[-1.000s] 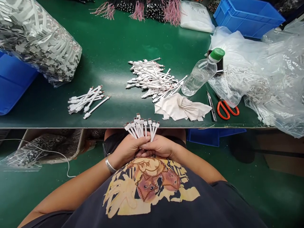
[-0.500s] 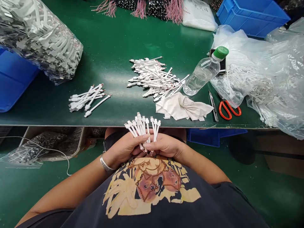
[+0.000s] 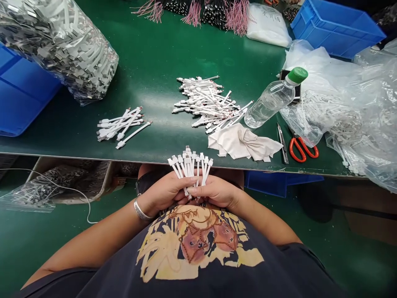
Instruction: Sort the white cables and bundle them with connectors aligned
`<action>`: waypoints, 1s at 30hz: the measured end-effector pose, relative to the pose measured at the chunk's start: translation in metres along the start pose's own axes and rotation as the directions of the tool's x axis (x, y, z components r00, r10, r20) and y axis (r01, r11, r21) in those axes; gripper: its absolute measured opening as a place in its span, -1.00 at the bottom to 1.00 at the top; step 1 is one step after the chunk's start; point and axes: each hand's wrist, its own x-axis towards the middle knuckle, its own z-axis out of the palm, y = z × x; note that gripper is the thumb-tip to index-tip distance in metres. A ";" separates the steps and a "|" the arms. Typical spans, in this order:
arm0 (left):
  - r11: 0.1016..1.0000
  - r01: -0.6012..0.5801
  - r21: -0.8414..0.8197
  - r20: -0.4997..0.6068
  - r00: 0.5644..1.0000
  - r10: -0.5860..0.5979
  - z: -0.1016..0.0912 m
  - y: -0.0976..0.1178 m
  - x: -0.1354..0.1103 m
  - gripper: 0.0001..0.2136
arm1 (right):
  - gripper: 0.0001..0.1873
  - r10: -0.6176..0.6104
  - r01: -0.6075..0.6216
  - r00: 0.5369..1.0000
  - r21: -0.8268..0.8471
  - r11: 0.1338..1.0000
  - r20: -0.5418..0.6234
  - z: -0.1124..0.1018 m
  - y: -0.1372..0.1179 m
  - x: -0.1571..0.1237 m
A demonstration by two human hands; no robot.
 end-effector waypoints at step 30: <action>0.897 -0.425 0.126 0.225 0.892 0.391 -0.011 0.016 -0.024 -0.59 | -0.57 -0.038 0.030 0.999 -0.802 0.596 0.010 0.031 -0.032 -0.004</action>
